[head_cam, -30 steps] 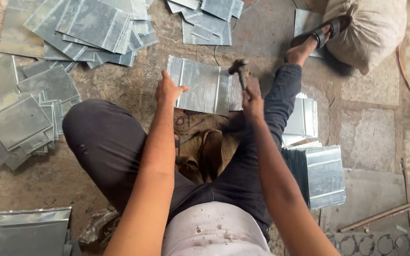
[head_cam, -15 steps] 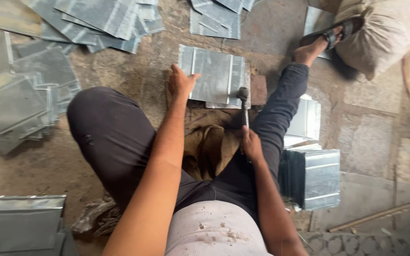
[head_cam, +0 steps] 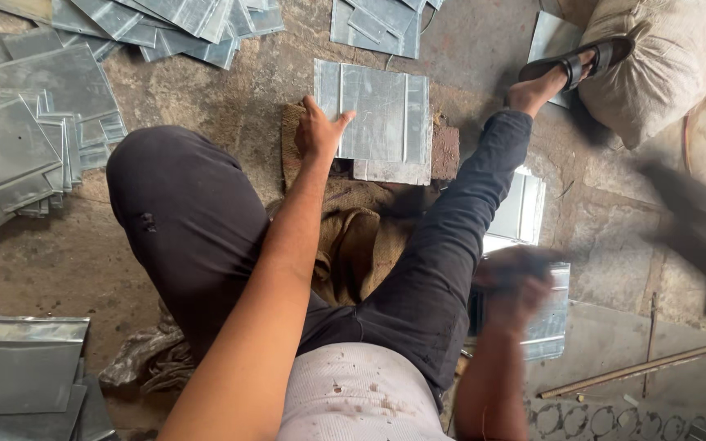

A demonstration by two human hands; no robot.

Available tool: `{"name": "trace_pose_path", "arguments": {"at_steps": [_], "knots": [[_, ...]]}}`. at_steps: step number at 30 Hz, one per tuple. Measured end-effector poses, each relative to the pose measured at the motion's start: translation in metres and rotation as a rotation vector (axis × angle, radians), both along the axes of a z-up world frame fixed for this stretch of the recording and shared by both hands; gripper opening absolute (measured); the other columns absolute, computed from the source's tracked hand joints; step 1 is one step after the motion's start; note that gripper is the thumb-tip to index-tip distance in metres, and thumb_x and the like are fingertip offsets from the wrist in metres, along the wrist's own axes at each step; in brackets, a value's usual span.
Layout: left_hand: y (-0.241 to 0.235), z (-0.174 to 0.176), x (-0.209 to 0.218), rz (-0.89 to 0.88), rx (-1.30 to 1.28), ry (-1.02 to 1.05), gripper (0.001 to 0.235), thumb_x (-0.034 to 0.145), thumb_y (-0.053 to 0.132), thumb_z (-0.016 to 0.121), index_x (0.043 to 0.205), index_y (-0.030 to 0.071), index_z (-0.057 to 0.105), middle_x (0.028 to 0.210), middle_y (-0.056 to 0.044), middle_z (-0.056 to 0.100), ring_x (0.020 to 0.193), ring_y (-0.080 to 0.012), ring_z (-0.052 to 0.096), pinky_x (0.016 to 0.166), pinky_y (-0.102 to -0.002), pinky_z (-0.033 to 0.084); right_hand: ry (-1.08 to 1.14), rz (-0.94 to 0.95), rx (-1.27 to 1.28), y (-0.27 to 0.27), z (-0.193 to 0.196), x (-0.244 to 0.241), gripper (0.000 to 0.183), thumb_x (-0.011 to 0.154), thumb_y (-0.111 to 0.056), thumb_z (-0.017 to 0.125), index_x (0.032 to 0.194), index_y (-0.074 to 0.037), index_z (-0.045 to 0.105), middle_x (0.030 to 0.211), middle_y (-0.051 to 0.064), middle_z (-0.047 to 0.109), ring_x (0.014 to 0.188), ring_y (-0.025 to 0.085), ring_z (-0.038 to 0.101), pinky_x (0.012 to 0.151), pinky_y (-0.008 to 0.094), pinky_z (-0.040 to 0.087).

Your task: The person sits on the floor and uses a hammer to strike a metal sheet placed on a block, flattening or shaping it before picking up the next sheet from a pile.

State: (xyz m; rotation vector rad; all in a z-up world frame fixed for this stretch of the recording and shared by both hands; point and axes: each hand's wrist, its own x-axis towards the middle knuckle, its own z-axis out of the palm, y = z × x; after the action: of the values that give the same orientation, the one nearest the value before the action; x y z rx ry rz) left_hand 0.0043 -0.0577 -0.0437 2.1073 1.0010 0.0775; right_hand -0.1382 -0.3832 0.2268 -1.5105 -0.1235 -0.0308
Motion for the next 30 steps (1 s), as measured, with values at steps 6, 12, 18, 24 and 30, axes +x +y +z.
{"name": "trace_pose_path", "arguments": {"at_steps": [6, 12, 18, 24, 30], "knots": [[0.001, -0.003, 0.003, -0.014, -0.087, 0.064, 0.097, 0.073, 0.078, 0.072, 0.13, 0.005, 0.043, 0.082, -0.009, 0.069, 0.051, -0.0107, 0.056, 0.038, -0.025, 0.042, -0.805, 0.145, 0.243, -0.029, 0.038, 0.035, 0.061, 0.095, -0.069, 0.047, 0.106, -0.01, 0.054, 0.072, -0.002, 0.054, 0.062, 0.007, 0.051, 0.061, 0.026, 0.049], [0.004, -0.004, 0.003, 0.021, -0.067, -0.025, 0.096, 0.073, 0.072, 0.075, 0.129, 0.002, 0.041, 0.081, -0.011, 0.068, 0.049, -0.0109, 0.059, 0.035, -0.023, 0.045, -0.138, 0.017, -0.457, 0.02, -0.151, 0.012, 0.04, 0.101, -0.047, 0.055, 0.101, -0.008, 0.062, 0.072, -0.003, 0.055, 0.064, 0.007, 0.05, 0.057, 0.027, 0.044], [0.007, 0.008, 0.004, 0.02, 0.1, -0.047, 0.088, 0.079, 0.074, 0.077, 0.124, 0.005, 0.046, 0.078, -0.01, 0.066, 0.052, -0.0156, 0.054, 0.036, -0.029, 0.037, 0.225, 0.083, -0.683, 0.009, -0.12, 0.011, 0.032, 0.108, -0.034, 0.061, 0.098, -0.003, 0.067, 0.071, -0.003, 0.053, 0.062, 0.008, 0.048, 0.052, 0.027, 0.038], [-0.001, 0.01, 0.001, 0.016, -0.079, 0.066, 0.085, 0.082, 0.072, 0.072, 0.128, 0.006, 0.044, 0.073, -0.004, 0.061, 0.048, -0.0103, 0.05, 0.036, -0.025, 0.036, -0.096, -0.101, 0.133, -0.061, -0.032, 0.025, 0.037, 0.105, -0.035, 0.05, 0.134, -0.013, 0.054, 0.098, -0.002, 0.065, 0.08, 0.008, 0.063, 0.068, 0.025, 0.054], [-0.002, 0.0, 0.006, 0.019, -0.064, 0.029, 0.086, 0.079, 0.071, 0.074, 0.127, 0.006, 0.044, 0.074, -0.004, 0.063, 0.048, -0.0101, 0.055, 0.035, -0.025, 0.04, -0.672, -0.066, 0.209, -0.064, -0.005, 0.022, 0.036, 0.106, -0.041, 0.049, 0.121, -0.009, 0.056, 0.087, 0.0, 0.06, 0.07, 0.01, 0.057, 0.061, 0.028, 0.048]]}}
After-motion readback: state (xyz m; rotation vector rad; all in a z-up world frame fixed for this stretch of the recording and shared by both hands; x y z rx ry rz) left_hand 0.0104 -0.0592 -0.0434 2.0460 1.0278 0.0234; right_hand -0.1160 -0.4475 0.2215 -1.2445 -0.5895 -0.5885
